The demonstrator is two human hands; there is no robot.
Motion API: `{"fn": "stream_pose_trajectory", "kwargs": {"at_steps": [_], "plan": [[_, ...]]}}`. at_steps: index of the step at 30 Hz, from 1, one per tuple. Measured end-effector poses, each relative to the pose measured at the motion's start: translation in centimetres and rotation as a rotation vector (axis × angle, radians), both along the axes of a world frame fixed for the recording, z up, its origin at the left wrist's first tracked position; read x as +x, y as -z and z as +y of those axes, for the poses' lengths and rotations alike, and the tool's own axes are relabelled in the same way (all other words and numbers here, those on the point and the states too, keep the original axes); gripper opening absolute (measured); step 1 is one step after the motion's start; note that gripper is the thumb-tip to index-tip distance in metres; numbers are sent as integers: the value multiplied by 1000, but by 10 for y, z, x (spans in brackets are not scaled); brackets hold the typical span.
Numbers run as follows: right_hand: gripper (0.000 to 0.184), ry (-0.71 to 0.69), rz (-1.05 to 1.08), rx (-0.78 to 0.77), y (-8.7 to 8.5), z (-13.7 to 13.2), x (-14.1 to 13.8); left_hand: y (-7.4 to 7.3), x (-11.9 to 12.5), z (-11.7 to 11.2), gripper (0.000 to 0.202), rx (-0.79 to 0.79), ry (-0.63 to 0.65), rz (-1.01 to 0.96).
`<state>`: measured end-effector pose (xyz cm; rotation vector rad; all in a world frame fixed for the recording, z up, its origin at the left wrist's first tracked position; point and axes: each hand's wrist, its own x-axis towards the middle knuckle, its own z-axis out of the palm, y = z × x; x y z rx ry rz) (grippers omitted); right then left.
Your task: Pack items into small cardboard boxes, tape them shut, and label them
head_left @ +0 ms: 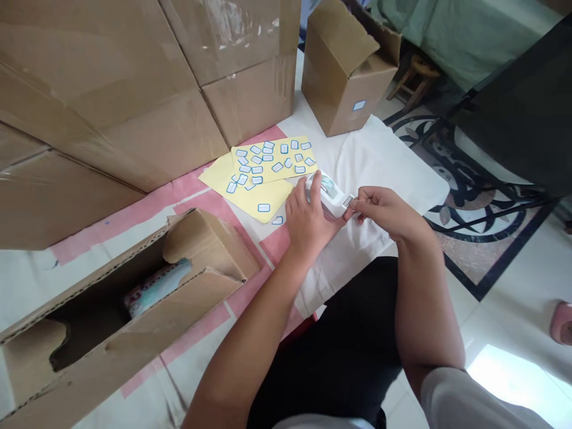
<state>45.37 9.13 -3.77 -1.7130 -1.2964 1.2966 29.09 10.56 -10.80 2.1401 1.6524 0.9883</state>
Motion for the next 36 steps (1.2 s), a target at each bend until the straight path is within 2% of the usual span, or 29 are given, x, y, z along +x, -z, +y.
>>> {"fn": "stream_pose_trajectory", "kwargs": {"at_steps": [16, 21, 26, 36], "plan": [[38, -91, 30, 56, 4, 0, 4, 1, 0, 0, 104, 1, 9, -13], [33, -98, 24, 127, 12, -2, 5, 1, 0, 0, 106, 1, 13, -7], [30, -100, 92, 188, 22, -4, 7, 1, 0, -1, 106, 4, 12, -7], [34, -93, 196, 196, 25, -4, 9, 0, 0, 0, 102, 30, 16, -15]]}}
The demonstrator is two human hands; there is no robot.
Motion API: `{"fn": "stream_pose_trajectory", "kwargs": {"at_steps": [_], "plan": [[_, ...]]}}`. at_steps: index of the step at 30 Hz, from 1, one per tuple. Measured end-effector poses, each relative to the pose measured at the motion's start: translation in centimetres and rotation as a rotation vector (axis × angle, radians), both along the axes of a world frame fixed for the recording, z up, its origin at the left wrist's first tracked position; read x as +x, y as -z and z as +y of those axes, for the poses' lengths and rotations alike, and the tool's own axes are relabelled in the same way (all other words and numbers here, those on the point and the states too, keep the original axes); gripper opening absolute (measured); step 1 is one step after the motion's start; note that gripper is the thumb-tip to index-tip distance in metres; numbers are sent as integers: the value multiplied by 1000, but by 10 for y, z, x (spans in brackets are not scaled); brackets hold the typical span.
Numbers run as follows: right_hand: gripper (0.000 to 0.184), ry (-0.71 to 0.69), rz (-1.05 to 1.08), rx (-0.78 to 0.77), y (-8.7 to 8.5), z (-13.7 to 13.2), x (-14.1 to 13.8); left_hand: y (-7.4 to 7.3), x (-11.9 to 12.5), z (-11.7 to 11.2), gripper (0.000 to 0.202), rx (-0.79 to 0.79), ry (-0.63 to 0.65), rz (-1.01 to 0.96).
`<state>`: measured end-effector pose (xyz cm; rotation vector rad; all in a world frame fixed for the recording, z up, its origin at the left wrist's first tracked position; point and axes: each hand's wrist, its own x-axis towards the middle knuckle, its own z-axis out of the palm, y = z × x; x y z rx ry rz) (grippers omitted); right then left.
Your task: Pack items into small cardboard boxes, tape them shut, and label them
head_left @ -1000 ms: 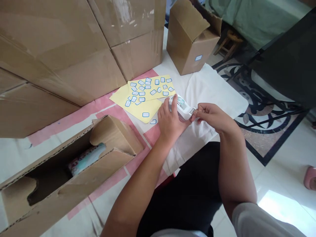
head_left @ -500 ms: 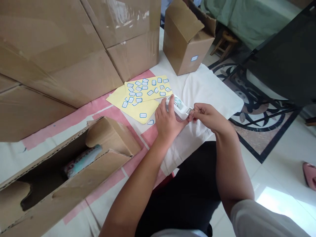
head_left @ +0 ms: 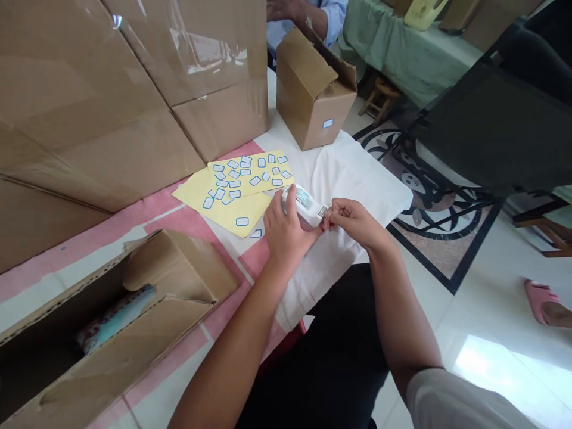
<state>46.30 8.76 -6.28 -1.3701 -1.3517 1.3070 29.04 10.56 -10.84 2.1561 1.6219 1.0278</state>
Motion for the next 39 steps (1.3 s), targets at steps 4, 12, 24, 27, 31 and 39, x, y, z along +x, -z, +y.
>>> {"fn": "stream_pose_trajectory", "kwargs": {"at_steps": [4, 12, 24, 27, 31, 39], "plan": [[36, -4, 46, -47, 3, -1, 3, 0, 0, 0, 104, -5, 5, -3], [37, 47, 197, -143, 7, 0, 4, -1, 0, 0, 104, -14, 9, -18], [41, 56, 311, -252, 2, 3, 1, -1, -1, 0, 100, -8, 15, -31], [41, 56, 315, -256, 2, 3, 1, 0, -1, 0, 100, -17, 18, -24], [40, 52, 300, -239, 4, 3, 1, 0, -1, 0, 99, -14, 17, -19], [38, 49, 264, -194, 4, 4, 1, 0, -1, 0, 100, -11, 16, -23]]}}
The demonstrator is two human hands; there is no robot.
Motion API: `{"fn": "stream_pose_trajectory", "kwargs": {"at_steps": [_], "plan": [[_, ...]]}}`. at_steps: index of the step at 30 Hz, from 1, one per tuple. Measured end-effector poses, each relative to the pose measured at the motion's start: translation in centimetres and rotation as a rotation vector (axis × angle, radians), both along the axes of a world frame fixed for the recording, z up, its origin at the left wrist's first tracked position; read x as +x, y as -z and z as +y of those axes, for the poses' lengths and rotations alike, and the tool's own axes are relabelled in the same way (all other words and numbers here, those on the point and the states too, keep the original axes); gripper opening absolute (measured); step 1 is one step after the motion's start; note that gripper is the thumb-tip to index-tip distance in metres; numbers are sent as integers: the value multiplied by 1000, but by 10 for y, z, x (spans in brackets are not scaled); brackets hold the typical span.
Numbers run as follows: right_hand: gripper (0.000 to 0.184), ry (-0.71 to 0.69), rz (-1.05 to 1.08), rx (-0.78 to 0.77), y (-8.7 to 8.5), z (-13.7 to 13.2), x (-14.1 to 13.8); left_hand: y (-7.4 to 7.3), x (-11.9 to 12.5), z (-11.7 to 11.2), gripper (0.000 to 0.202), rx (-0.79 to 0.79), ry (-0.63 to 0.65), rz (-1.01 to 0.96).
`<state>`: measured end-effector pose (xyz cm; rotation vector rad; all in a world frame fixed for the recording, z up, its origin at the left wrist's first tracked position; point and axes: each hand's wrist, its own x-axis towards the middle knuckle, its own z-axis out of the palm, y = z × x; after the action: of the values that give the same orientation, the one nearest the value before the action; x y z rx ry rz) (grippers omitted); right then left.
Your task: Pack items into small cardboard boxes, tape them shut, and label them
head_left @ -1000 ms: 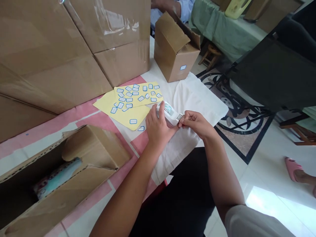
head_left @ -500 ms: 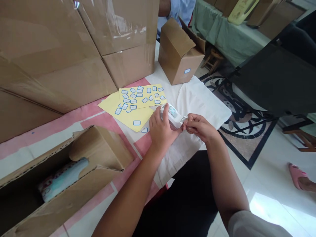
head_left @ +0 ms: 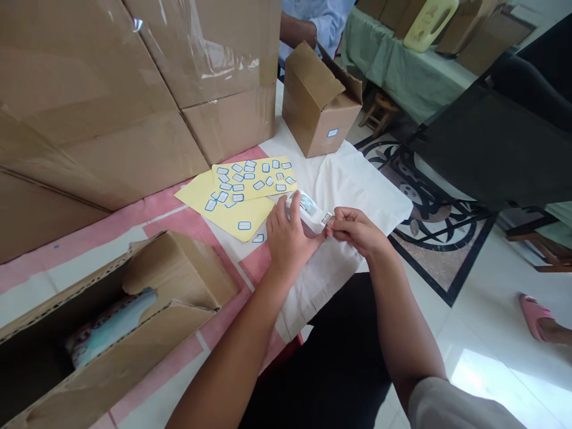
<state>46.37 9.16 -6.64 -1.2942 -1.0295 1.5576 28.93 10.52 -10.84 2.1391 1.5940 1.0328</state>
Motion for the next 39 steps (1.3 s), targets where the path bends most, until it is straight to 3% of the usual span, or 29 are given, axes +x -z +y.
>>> {"fn": "stream_pose_trajectory", "kwargs": {"at_steps": [6, 13, 22, 30, 34, 39], "plan": [[33, 35, -120, -15, 5, 1, -2, -1, 0, 0, 103, -3, 6, 7], [36, -29, -12, 20, 0, -2, 4, -1, 1, 0, 101, 8, -15, 10], [35, -85, 8, 179, -51, -3, -30, 3, 4, 0, 95, -4, -53, -14], [32, -104, -8, 253, -88, -22, -61, -2, 0, -5, 93, -73, 27, -189], [31, -142, -6, 307, -107, -34, -77, -19, -4, -10, 86, -15, 11, -359], [27, -155, 62, 448, -122, -41, -92, -79, -29, -39, 38, 69, -7, -653]]}}
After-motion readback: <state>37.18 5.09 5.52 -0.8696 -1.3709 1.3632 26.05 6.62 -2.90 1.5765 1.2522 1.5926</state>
